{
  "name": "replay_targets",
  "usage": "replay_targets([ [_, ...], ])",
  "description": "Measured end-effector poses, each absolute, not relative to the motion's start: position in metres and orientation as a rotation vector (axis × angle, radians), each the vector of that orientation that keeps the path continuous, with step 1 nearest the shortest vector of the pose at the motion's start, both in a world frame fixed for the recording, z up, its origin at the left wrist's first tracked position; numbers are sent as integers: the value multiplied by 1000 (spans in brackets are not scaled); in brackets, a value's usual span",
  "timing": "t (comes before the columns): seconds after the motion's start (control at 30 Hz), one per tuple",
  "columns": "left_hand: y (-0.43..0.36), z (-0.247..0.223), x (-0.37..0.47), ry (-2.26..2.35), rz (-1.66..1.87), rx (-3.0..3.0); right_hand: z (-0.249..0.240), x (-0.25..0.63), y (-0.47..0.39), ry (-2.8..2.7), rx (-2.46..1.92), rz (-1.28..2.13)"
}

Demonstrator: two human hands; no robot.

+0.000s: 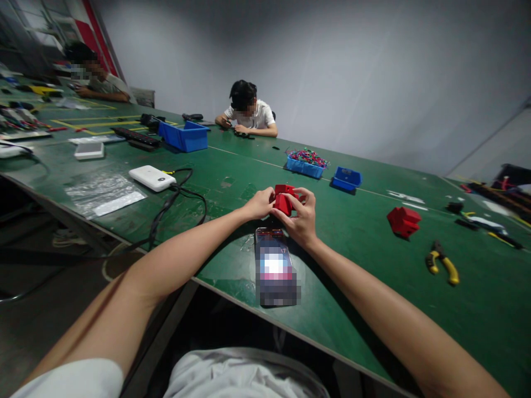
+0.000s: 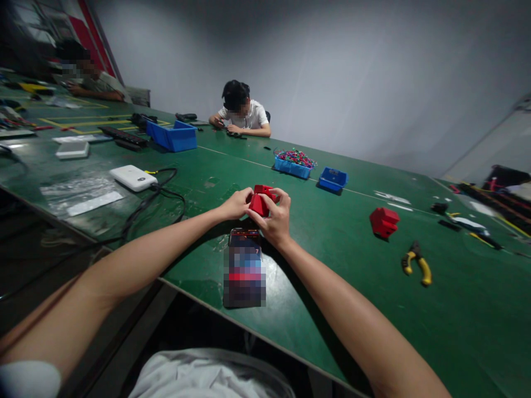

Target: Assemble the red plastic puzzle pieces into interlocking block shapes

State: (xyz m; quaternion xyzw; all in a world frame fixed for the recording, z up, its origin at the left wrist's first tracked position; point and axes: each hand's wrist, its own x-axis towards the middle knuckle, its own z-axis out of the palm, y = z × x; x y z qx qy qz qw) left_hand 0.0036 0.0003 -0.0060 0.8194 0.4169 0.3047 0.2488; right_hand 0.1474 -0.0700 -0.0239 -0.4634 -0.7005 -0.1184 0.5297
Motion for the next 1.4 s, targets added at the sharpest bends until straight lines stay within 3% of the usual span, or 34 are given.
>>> replay_targets([
  [0.63, 1, -8, 4, 1134, 836, 2297, -24, 145, -70, -1678, -1154, -127],
  [0.9, 2, -9, 3, 1104, 850, 2268, -26, 148, -67, -1600, -922, -169],
  [1.4, -1, -5, 4, 1213, 827, 2189, -24, 148, -69, -1691, -1017, -242],
])
